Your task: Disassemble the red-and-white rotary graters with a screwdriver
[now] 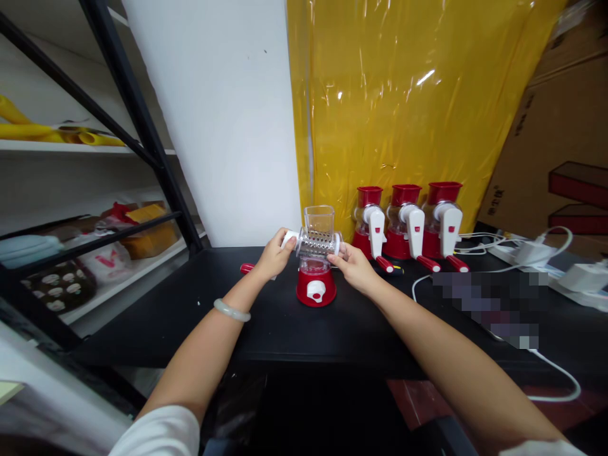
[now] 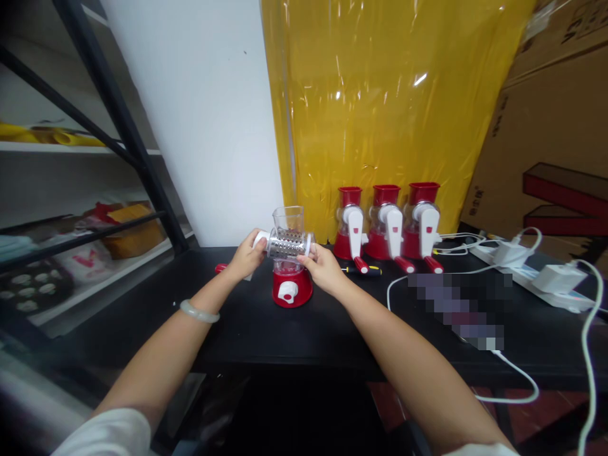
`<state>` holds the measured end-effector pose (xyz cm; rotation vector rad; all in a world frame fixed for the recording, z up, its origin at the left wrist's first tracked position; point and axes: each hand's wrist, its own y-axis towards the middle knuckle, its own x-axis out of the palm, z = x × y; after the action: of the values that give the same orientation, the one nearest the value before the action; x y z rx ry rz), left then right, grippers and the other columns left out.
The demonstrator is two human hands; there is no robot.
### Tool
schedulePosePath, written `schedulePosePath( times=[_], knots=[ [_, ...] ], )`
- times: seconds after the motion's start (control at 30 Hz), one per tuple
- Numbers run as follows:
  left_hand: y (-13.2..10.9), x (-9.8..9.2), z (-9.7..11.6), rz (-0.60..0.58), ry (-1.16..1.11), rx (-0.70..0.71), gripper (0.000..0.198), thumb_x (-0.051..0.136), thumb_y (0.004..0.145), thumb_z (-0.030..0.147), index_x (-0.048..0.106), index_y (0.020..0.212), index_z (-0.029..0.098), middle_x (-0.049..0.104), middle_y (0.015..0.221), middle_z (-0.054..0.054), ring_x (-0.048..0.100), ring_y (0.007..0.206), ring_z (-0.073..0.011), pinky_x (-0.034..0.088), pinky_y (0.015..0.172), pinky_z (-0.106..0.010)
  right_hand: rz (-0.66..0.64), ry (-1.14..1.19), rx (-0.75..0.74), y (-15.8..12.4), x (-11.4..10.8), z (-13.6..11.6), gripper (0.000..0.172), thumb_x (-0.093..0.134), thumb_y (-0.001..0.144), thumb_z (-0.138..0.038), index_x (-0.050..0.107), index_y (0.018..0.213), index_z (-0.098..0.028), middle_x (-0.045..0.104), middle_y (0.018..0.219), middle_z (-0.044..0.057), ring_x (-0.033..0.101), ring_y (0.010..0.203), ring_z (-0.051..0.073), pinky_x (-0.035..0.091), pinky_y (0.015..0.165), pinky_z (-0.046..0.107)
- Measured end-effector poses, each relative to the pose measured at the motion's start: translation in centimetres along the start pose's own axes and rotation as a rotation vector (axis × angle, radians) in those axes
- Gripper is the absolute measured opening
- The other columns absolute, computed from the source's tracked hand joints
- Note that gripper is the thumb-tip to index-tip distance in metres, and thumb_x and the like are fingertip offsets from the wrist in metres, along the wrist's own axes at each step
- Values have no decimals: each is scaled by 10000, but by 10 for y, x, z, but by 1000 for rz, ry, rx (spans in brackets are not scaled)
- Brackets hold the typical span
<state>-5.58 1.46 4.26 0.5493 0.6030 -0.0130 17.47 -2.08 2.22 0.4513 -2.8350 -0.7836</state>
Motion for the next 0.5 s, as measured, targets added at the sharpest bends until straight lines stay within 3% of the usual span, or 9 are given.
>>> schedulePosePath(
  times=[0.2,0.4,0.5],
  knots=[
    [-1,7,-6,160,-46,85,472,387,964,658,555,1010,219,645,815,-28,619,807,-198,491,726,-295,28,7,-4,0,6,1,454,824,698,-536,653,982,-227,768,1017,72,728,967,247,518,1023,475],
    [2,1,-8,106,-60,189,485,416,958,671,543,893,208,549,646,23,532,601,-145,453,617,-266,25,-13,18,-2,7,-2,449,824,694,-539,656,965,-224,767,991,68,719,943,237,515,991,441],
    [2,2,-8,156,-67,188,484,404,965,665,551,920,206,542,645,24,530,602,-146,446,610,-264,40,-22,19,-1,7,-4,432,819,692,-542,650,937,-228,762,955,62,714,911,235,524,952,433]
  ],
)
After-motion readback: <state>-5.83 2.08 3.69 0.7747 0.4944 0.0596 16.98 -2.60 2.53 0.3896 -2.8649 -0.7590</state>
